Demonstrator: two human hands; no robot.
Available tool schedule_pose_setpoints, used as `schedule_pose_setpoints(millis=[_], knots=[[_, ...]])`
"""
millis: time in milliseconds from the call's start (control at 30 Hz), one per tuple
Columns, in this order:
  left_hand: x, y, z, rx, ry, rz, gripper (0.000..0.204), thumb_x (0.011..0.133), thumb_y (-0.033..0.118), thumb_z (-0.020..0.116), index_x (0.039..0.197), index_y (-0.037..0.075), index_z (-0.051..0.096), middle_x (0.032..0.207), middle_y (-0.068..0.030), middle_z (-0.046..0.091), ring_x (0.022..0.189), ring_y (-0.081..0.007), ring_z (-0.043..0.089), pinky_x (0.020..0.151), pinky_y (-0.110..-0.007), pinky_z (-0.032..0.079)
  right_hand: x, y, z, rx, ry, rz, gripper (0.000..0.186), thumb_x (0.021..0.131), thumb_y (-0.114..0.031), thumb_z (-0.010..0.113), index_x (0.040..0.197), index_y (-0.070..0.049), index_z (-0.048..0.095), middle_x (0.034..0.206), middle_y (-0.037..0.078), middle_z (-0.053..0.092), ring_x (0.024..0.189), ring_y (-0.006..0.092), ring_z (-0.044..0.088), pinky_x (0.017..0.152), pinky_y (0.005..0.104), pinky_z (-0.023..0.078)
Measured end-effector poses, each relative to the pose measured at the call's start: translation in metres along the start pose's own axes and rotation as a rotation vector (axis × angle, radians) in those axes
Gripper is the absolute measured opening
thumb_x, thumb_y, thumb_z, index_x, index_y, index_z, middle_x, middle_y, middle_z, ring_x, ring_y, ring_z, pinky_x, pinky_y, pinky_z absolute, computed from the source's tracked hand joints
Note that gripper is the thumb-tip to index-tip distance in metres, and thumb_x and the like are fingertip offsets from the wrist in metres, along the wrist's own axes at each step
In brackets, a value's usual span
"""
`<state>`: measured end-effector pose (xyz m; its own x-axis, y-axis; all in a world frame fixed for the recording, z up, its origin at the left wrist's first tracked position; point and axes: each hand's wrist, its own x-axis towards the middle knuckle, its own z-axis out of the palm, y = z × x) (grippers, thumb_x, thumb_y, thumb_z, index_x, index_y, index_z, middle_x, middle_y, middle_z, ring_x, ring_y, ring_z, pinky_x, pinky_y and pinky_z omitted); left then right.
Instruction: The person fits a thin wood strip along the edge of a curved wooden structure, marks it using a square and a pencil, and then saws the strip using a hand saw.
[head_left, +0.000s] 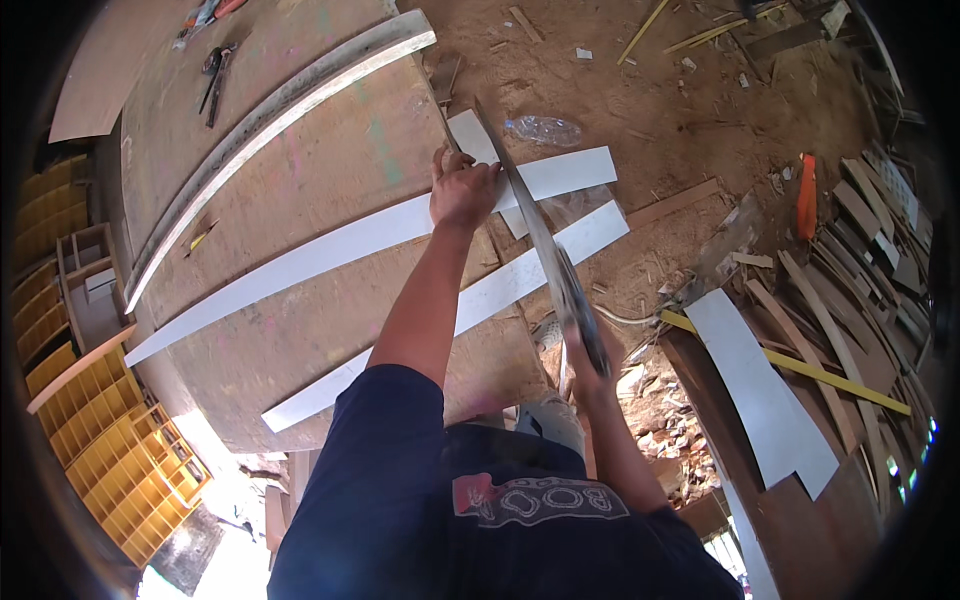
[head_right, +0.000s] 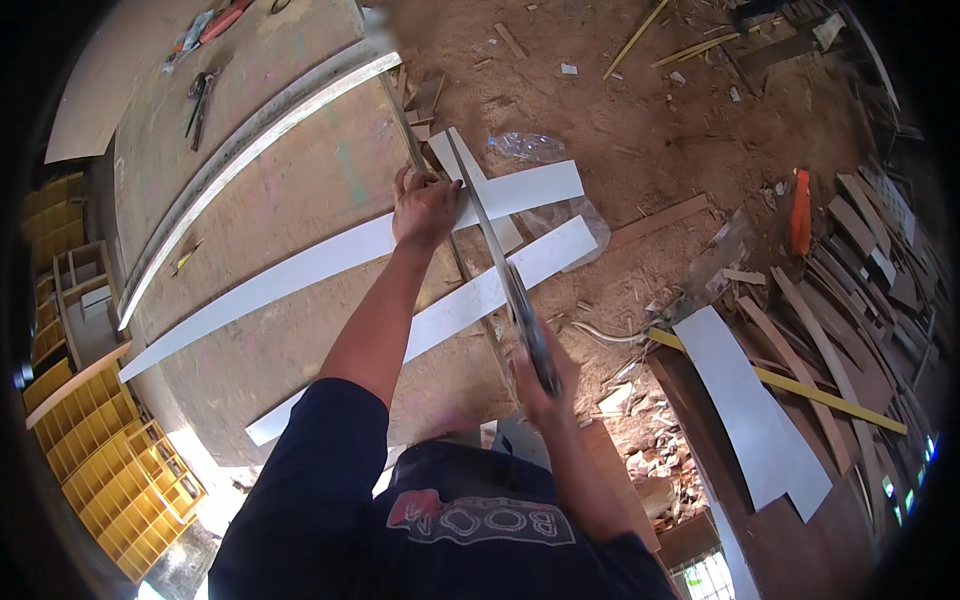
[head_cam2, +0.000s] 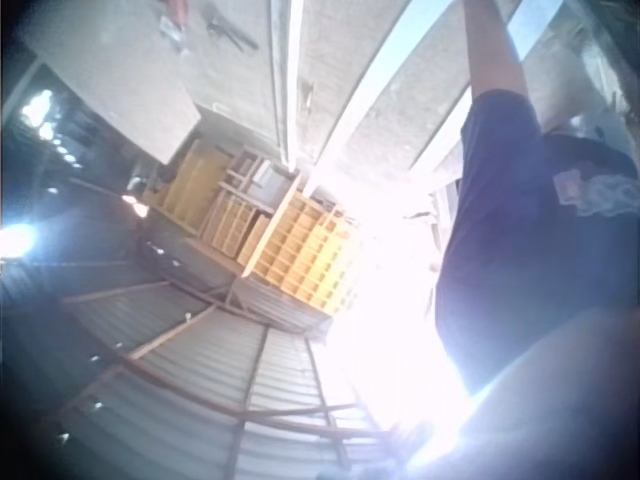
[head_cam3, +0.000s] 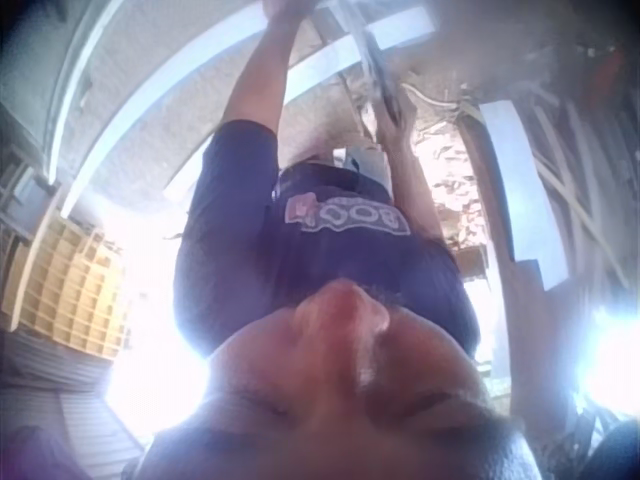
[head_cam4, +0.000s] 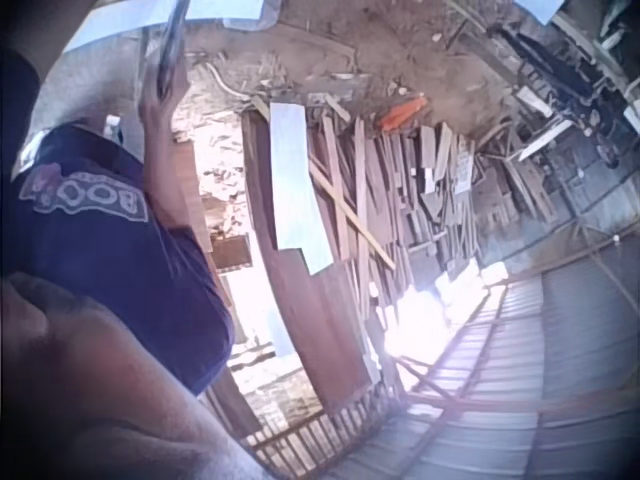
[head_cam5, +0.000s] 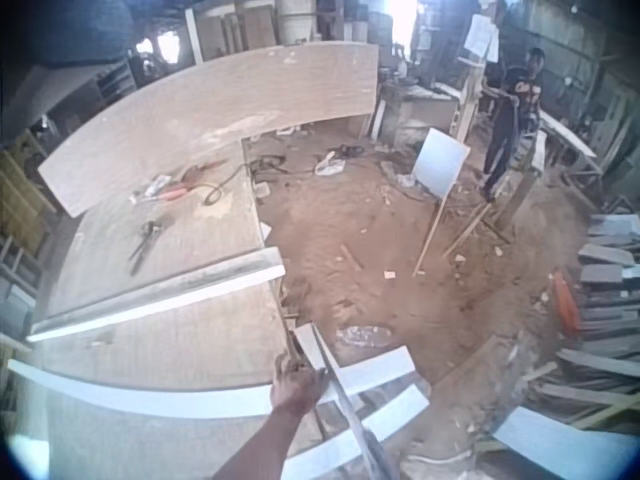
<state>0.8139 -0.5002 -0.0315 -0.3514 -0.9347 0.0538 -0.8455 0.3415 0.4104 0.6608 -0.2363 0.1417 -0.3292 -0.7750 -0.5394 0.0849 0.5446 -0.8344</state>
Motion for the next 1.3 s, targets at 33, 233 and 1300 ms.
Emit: schedule_pose_setpoints(millis=[33, 233, 1300], knots=[[0.004, 0.003, 0.001, -0.001, 0.004, 0.008, 0.033, 0.107, 0.035, 0.062, 0.091, 0.012, 0.081, 0.096, -0.0104, 0.077, 0.117, -0.0214, 0.067, 0.132, -0.050, 0.022, 0.034, 0.005, 0.014, 0.052, 0.018, -0.033, 0.053, 0.105, -0.018, 0.069, 0.152, 0.004, 0.056, 0.100, 0.004, 0.070, 0.089, 0.0085, 0.063, 0.080, 0.0260, 0.052], [-0.001, 0.000, 0.003, 0.079, -0.020, 0.019, 0.036, 0.107, 0.036, 0.062, 0.089, 0.011, 0.080, 0.092, -0.0101, 0.077, 0.114, -0.0223, 0.067, 0.130, -0.050, 0.024, 0.066, -0.009, 0.034, -0.007, -0.011, -0.057, 0.056, 0.104, -0.023, 0.072, 0.152, 0.003, 0.057, 0.098, 0.001, 0.066, 0.085, 0.0074, 0.060, 0.079, 0.0253, 0.050], [0.003, 0.003, 0.004, 0.074, -0.066, -0.027, 0.043, 0.109, 0.040, 0.059, 0.087, 0.010, 0.079, 0.096, -0.0095, 0.076, 0.115, -0.0201, 0.067, 0.131, -0.049, 0.021, 0.033, 0.014, 0.013, 0.052, 0.032, -0.094, 0.051, 0.106, -0.018, 0.070, 0.151, 0.003, 0.058, 0.102, 0.001, 0.068, 0.088, 0.0062, 0.059, 0.079, 0.0245, 0.049]])
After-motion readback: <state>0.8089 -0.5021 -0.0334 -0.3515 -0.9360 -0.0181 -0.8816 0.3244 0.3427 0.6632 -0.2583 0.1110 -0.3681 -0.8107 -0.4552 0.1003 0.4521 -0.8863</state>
